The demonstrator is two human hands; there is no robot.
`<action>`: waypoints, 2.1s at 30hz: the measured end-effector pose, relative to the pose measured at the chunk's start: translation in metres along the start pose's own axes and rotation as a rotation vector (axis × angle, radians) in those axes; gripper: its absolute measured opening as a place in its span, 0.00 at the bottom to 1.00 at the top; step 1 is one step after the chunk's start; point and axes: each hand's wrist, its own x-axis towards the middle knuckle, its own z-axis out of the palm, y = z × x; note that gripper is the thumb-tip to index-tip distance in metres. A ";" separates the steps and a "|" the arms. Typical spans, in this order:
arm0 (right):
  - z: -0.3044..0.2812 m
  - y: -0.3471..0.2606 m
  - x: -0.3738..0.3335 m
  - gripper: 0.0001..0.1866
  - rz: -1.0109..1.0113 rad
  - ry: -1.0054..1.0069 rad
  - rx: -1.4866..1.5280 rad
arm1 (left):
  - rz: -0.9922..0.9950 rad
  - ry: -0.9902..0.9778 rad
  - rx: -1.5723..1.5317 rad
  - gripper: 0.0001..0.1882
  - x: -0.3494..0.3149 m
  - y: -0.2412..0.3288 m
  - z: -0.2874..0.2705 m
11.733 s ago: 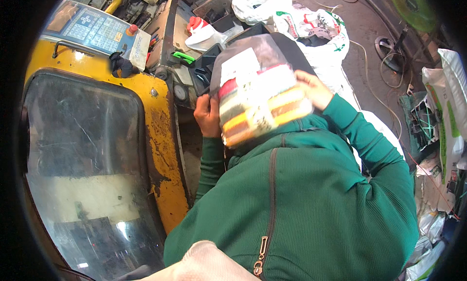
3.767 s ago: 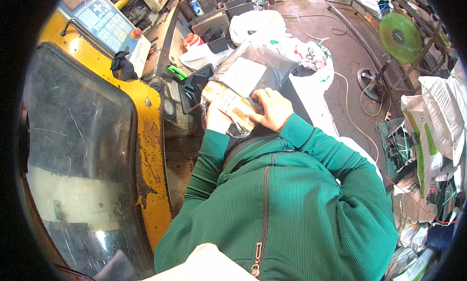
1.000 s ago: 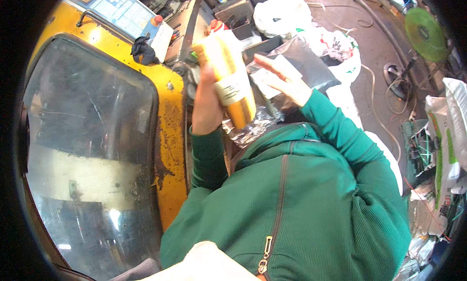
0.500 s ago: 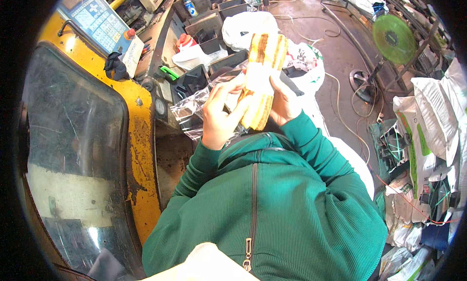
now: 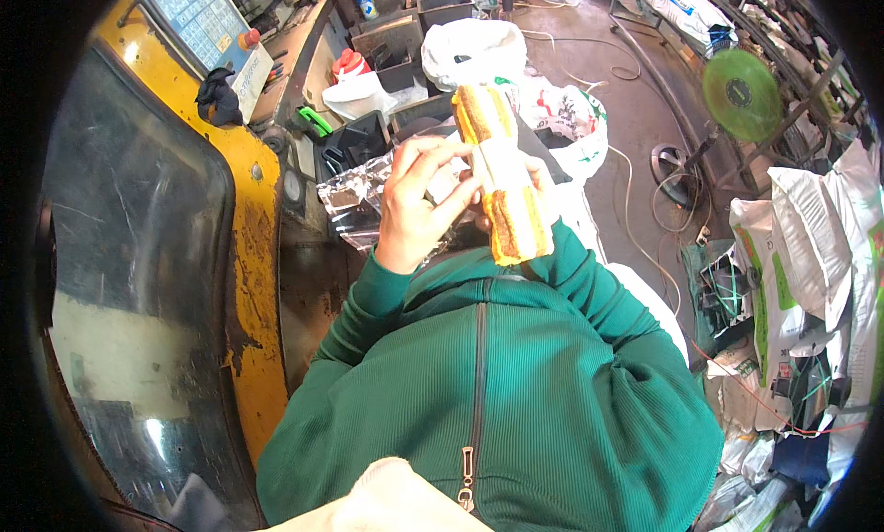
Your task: The person opens a plastic package containing folded towels using a green utility knife, then removes and unfolds a yellow-and-white striped towel. They fold the towel back into a compact stack and place it on a nearby surface.
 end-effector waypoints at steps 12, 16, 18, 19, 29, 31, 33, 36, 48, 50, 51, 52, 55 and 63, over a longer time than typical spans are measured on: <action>-0.016 0.001 -0.004 0.23 -0.242 0.189 -0.653 | 0.022 -0.068 -0.015 0.20 0.003 0.000 -0.010; -0.018 -0.014 0.005 0.23 0.049 0.137 -0.081 | 0.388 -0.211 0.296 0.17 0.009 -0.006 -0.024; -0.012 -0.016 0.003 0.20 0.059 0.040 -0.159 | 0.381 -0.240 0.291 0.13 0.011 -0.008 -0.025; -0.003 -0.011 0.000 0.19 0.009 0.107 -0.267 | 0.391 -0.261 0.293 0.13 0.012 -0.010 -0.027; -0.018 -0.013 -0.008 0.18 -0.243 -0.075 -0.897 | 0.536 -0.298 0.377 0.10 0.020 -0.006 -0.031; -0.018 -0.018 -0.007 0.17 -0.168 -0.073 -0.796 | 0.503 -0.312 0.386 0.10 0.019 -0.004 -0.032; -0.014 -0.020 -0.007 0.16 -0.088 0.013 -0.676 | 0.480 -0.317 0.389 0.10 0.019 0.000 -0.032; -0.013 -0.016 -0.007 0.14 -0.136 0.110 -0.669 | 0.457 -0.313 0.386 0.09 0.019 0.003 -0.031; 0.003 -0.024 0.001 0.15 0.249 0.278 -0.126 | 0.382 -0.385 0.322 0.07 0.019 0.000 -0.031; -0.004 -0.027 0.000 0.16 0.218 0.283 -0.212 | 0.372 -0.423 0.292 0.06 0.022 0.000 -0.032; -0.004 -0.028 0.000 0.16 0.205 0.282 -0.259 | 0.364 -0.430 0.264 0.06 0.022 -0.002 -0.032; -0.003 -0.030 0.000 0.17 0.254 0.244 -0.214 | 0.356 -0.438 0.236 0.06 0.022 -0.005 -0.033; -0.001 -0.033 -0.001 0.17 0.366 0.163 -0.146 | 0.322 -0.438 0.198 0.06 0.027 -0.005 -0.032; 0.004 -0.032 -0.006 0.21 0.194 0.154 -0.580 | 0.103 -0.350 0.062 0.06 0.030 -0.009 -0.022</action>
